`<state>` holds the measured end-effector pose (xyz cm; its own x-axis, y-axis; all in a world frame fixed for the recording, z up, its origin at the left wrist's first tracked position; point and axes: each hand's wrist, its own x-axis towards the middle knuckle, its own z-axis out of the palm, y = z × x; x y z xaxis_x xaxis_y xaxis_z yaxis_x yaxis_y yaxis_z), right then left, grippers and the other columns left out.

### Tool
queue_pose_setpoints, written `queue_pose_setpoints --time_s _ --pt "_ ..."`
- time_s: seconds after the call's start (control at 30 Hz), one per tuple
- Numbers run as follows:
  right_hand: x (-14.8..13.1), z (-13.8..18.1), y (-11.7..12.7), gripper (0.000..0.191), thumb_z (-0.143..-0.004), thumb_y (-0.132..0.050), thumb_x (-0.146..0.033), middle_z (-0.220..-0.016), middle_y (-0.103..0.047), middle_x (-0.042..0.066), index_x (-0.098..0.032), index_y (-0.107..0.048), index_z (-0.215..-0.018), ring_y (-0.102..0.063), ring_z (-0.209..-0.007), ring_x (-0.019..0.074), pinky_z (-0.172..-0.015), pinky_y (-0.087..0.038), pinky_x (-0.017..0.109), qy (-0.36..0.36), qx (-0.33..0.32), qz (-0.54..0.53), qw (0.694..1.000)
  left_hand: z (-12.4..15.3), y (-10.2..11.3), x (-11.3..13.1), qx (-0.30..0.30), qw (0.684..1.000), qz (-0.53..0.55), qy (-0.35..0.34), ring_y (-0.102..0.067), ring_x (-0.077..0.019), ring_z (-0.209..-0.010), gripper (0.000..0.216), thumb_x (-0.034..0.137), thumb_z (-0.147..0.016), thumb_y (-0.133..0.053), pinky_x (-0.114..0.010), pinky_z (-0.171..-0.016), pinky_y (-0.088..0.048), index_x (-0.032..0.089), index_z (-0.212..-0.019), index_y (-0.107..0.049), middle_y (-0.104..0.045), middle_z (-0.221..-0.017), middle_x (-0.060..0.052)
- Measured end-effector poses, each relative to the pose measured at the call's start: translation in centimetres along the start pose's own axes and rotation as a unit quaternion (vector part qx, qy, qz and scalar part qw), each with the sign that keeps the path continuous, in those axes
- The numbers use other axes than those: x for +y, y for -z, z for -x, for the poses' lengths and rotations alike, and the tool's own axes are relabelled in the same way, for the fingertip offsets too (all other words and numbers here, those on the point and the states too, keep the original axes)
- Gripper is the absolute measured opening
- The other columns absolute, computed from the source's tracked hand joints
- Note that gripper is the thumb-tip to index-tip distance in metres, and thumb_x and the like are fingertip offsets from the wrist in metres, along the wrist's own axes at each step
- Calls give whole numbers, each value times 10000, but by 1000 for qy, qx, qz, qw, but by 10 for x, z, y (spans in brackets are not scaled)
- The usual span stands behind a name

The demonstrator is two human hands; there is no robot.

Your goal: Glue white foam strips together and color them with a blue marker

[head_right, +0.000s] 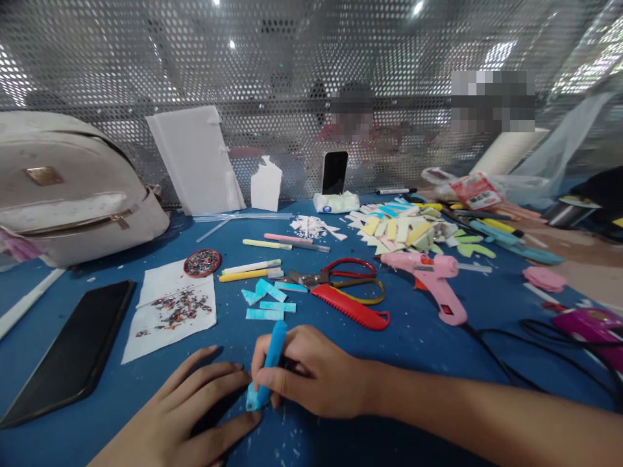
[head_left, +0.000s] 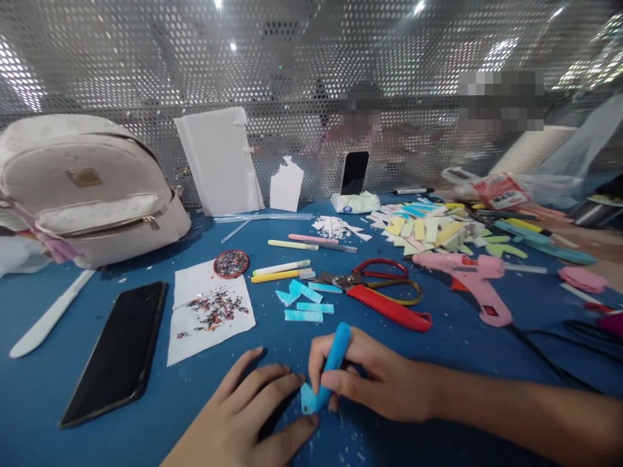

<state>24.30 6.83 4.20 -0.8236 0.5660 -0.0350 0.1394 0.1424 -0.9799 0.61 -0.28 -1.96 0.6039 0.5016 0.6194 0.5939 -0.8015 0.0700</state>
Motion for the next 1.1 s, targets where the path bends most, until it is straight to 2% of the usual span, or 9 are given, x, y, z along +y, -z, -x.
queue_pose_setpoints --time_s 0.1,0.23,0.3,0.43,0.6,0.7,0.83,0.97,1.1 --pt "0 0 0 424 -1010 -507 -549 -837 -627 41 -152 -653 -978 -661 -729 167 -679 -521 282 9 4 -1 1000 1 0 -1 -6 1000 -7 -4 -581 -181 -1219 235 332 -1056 -529 -478 -1235 -299 346 -1218 -698 -667 -1233 -1" --pt "0 -1 -1 458 -995 -517 -585 -788 -614 25 -156 -647 -899 -622 -641 143 -611 -498 260 12 11 12 1000 -2 1 -1 11 1000 1 1 -590 -160 -1203 252 333 -1075 -488 -433 -1250 -264 352 -1200 -706 -695 -1189 17" --pt "1 -1 -1 466 -996 -508 -595 -783 -609 21 -156 -645 -919 -626 -655 148 -632 -510 269 14 28 5 1000 -4 1 0 14 1000 1 0 -592 -154 -1200 266 340 -1084 -466 -415 -1252 -255 356 -1195 -708 -704 -1176 22" --pt "3 -1 -1 465 -996 -506 -600 -749 -590 5 -165 -624 -882 -600 -616 137 -598 -495 258 6 19 4 1000 -9 0 3 47 998 10 29 -603 -140 -1171 356 335 -1109 -387 -386 -1244 -257 355 -1076 -741 -710 -1130 36" --pt "3 -1 -1 435 -1018 -485 -565 -761 -607 14 -164 -627 -928 -622 -667 151 -655 -515 274 7 45 11 999 -10 1 4 33 999 14 25 -597 -137 -1179 421 310 -1121 -321 -386 -1243 -247 358 -1100 -738 -709 -1138 36" --pt "2 -1 -1 454 -1010 -495 -578 -724 -589 2 -162 -620 -877 -588 -615 134 -609 -487 255 5 35 15 999 -8 2 3 34 999 16 23 -593 -140 -1187 437 307 -1122 -305 -391 -1244 -247 358 -1103 -739 -711 -1137 32" --pt "1 -2 -2 459 -1010 -492 -583 -756 -591 11 -159 -620 -891 -604 -658 147 -642 -495 266 -6 58 9 998 -5 4 2 5 1000 13 21 -577 -143 -1220 404 314 -1120 -321 -395 -1254 -223 378 -1190 -714 -702 -1189 35" --pt "1 -2 -2 484 -998 -488 -617 -735 -571 -1 -170 -606 -854 -573 -612 136 -605 -471 260 -8 56 15 998 -3 5 0 -5 1000 11 8 -570 -147 -1234 397 317 -1120 -327 -401 -1257 -210 391 -1227 -701 -690 -1212 36" --pt "3 -1 -2 478 -1004 -482 -610 -717 -570 -8 -177 -600 -841 -574 -612 137 -618 -481 265 -12 67 32 997 -4 3 2 18 1000 11 16 -582 -147 -1214 419 338 -1122 -312 -399 -1253 -226 383 -1166 -727 -694 -1187 36"
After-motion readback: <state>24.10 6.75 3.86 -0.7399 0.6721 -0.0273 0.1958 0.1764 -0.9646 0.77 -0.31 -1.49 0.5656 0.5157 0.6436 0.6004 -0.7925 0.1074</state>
